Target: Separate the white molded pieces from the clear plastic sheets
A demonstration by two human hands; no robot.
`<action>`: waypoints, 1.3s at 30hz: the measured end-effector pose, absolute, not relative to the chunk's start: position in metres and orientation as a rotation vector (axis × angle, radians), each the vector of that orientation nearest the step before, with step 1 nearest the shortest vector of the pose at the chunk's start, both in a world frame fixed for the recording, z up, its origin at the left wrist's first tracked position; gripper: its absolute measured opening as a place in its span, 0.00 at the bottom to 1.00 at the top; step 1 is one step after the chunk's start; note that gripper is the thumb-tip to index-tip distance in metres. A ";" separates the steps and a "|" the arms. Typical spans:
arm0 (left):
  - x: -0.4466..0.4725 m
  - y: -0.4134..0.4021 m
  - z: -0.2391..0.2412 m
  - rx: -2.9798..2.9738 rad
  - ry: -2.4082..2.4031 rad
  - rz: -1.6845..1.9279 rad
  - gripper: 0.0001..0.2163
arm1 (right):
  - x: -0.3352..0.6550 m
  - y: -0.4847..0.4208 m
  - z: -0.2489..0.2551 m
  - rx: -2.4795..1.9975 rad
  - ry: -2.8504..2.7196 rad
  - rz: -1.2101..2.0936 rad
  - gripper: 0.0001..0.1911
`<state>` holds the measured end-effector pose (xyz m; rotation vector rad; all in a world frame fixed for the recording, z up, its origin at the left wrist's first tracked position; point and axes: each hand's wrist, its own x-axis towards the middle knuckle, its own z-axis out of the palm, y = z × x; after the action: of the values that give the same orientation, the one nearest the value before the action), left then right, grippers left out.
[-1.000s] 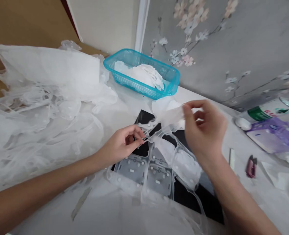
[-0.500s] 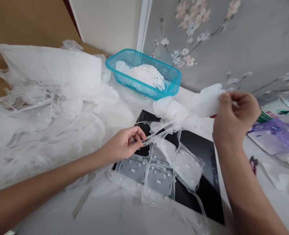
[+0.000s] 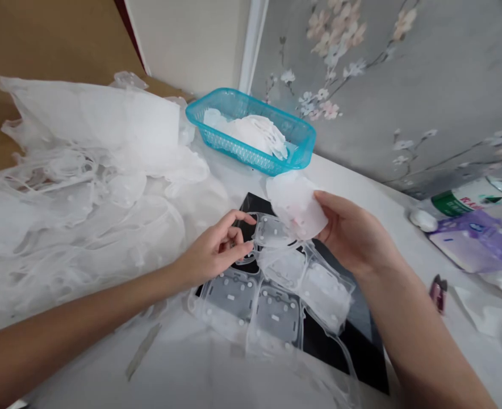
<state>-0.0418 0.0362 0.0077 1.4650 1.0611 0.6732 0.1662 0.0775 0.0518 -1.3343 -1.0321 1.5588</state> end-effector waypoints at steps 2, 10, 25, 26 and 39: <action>-0.042 0.036 0.010 1.502 1.017 0.642 0.18 | 0.159 0.070 0.053 -1.305 -1.061 1.666 0.08; -0.040 0.036 0.008 1.543 0.912 0.515 0.12 | 0.144 0.054 0.051 -1.255 -1.069 1.847 0.12; -0.040 0.038 0.014 1.555 0.916 0.514 0.14 | 0.142 0.061 0.044 -1.418 -1.029 1.432 0.11; -0.040 0.038 0.013 1.580 0.924 0.509 0.14 | 0.143 0.061 0.044 -1.416 -1.027 1.410 0.11; -0.039 0.028 0.010 2.178 0.899 0.402 0.13 | 0.204 0.110 0.017 -1.741 -2.008 0.193 0.12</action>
<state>-0.0389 0.0278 0.0099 2.1779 0.8989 0.4017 0.2044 0.1102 0.0170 -1.7408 -2.0076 0.1934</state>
